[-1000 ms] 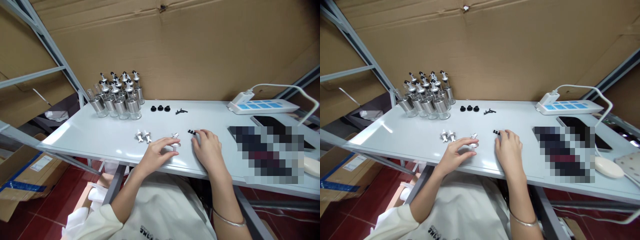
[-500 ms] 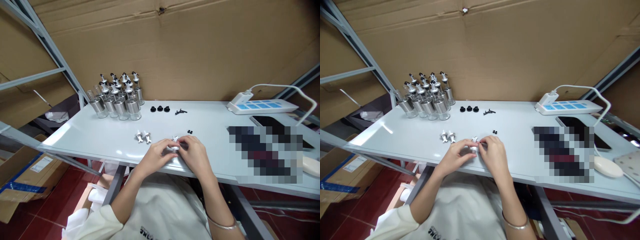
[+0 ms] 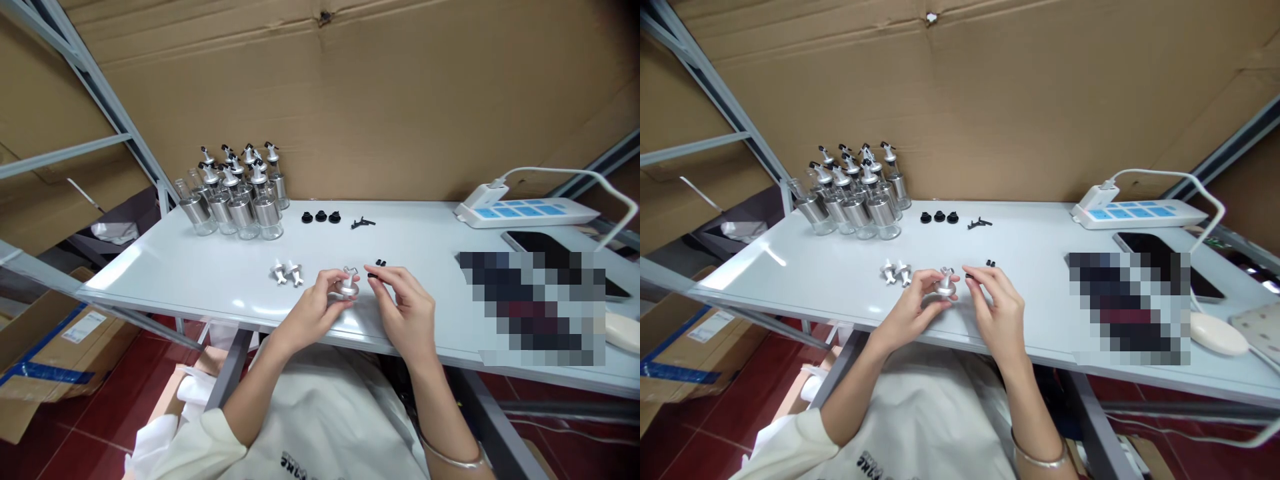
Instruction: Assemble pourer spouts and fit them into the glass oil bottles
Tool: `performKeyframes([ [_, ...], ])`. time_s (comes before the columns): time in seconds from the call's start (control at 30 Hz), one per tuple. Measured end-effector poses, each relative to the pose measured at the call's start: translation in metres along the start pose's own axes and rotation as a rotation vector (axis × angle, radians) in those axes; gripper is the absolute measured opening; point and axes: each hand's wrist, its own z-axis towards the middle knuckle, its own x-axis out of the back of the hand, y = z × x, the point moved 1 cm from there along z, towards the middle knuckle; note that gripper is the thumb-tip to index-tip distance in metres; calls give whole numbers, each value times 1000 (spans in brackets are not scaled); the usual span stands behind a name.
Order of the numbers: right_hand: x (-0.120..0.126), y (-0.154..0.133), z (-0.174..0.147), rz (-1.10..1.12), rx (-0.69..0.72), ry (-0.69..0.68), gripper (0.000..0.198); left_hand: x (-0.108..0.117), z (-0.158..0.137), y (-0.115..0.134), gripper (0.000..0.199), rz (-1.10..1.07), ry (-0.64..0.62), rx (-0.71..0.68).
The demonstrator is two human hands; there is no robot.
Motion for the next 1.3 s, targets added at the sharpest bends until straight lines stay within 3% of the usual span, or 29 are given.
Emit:
performKeyframes([
  [0.2,-1,5,-5,71,-36,64,13,1,0,0,48,47,-32,16],
  [0.37,-2,8,-8,143,-49,79,6,3,1,0,48,158,-77,-7],
  [0.8,2,-1,-3,88,44,89,16,2,0,-1,46,117,-49,-44],
  [1.3,2,0,-5,104,19,48,15,3,0,-1,47,149,-59,-34],
])
